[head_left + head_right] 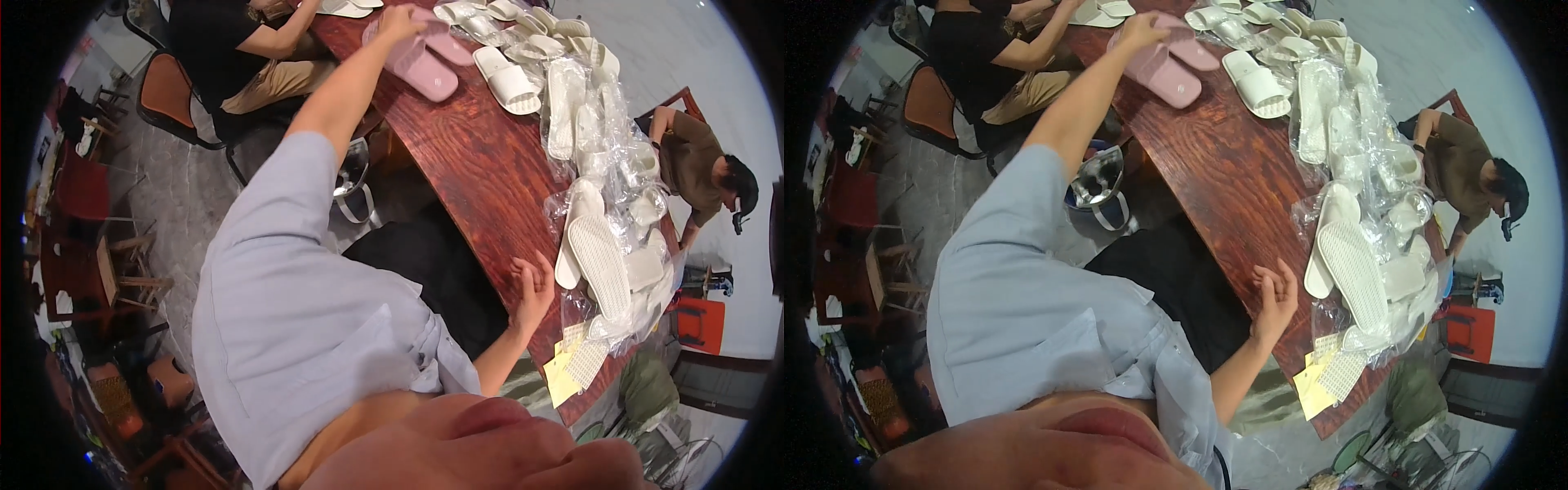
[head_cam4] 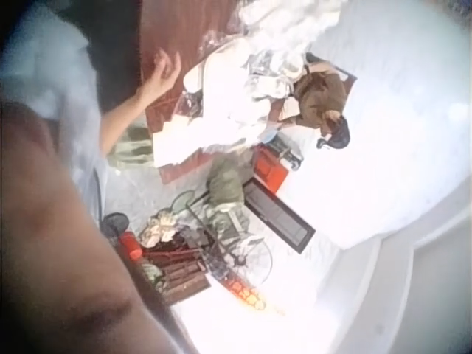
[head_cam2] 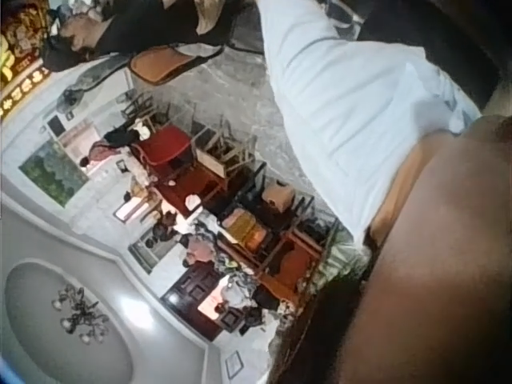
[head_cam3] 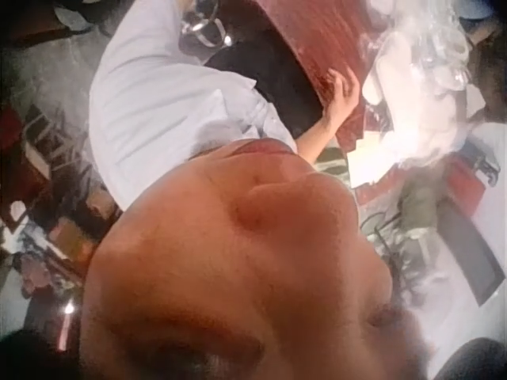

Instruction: The recorder is packaging pink and white slippers into clear plastic bags at a work table.

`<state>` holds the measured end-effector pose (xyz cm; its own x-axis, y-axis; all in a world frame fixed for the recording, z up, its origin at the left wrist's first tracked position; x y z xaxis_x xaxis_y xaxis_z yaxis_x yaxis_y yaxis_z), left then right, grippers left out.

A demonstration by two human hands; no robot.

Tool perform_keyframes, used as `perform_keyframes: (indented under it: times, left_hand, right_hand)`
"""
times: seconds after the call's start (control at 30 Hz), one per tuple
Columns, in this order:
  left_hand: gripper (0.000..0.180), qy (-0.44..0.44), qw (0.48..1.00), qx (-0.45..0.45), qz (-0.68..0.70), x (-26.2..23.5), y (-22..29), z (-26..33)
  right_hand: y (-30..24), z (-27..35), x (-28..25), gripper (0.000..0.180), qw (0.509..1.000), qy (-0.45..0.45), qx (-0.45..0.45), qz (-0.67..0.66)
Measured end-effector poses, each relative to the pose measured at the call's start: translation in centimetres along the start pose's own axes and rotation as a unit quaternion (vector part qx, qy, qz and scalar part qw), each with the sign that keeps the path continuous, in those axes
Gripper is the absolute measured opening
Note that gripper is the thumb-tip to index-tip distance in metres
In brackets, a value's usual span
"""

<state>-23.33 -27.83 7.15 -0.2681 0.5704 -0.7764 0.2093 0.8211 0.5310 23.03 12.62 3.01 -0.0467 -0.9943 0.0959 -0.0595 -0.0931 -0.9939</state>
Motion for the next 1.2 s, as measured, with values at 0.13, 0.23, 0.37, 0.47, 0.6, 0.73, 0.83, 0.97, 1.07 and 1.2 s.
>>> perform_keyframes:
  times: [0.13,0.23,0.37,0.47,0.6,0.73,0.83,0.97,1.07,1.2]
  left_hand:
    - [0.064,-0.015,0.995,0.096,-0.022,-0.8,1.8,-2.0]
    - [0.056,-0.1,0.968,0.102,-0.208,2.6,7.3,1.0]
    - [0.029,-0.163,0.931,0.325,0.023,8.1,13.9,11.4]
    - [0.024,-0.176,0.86,0.455,0.152,10.1,20.0,20.9]
    - [0.02,-0.273,0.787,0.479,0.276,10.8,25.7,29.5]
    - [0.024,-0.224,0.787,0.51,0.265,11.6,26.8,32.5]
    - [0.026,-0.219,0.797,0.506,0.247,12.4,26.4,32.5]
    - [0.026,-0.236,0.807,0.502,0.205,13.1,26.5,32.6]
    - [0.026,-0.221,0.819,0.499,0.176,12.5,26.5,33.0]
    - [0.025,-0.224,0.83,0.488,0.15,12.0,26.0,33.1]
  right_hand:
    - [-0.8,0.1,-0.6,0.036,0.999,0.02,-0.004,0.042]
    - [0.0,0.0,-0.4,0.035,0.999,0.04,0.008,0.025]
    - [1.1,-0.2,0.3,0.03,0.999,0.006,0.031,0.018]
    - [0.8,0.2,0.4,0.028,0.998,0.004,0.056,0.042]
    - [-0.8,1.3,0.4,0.028,0.994,0.065,0.087,0.032]
    - [-0.6,2.5,-1.0,0.026,0.995,0.074,0.039,0.06]
    - [-1.8,4.9,-2.7,0.023,0.983,0.155,0.001,0.098]
    - [-5.9,12.2,-9.4,0.012,0.802,0.542,-0.132,0.213]
    - [-5.6,20.7,-15.9,0.017,0.627,0.693,-0.337,0.116]
    - [-1.3,27.3,-19.0,0.015,0.491,0.776,-0.395,0.009]
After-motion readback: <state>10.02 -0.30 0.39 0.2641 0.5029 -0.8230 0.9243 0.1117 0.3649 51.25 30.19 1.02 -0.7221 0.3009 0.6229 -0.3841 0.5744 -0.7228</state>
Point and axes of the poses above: each hand's wrist, its own z-axis away from the middle knuckle, its own x-axis out of the palm, y = z × x, the point moved 1 cm from there along -z, towards the middle knuckle, and after that the axes turned 14 degrees about -y, right-handed, at the moved point
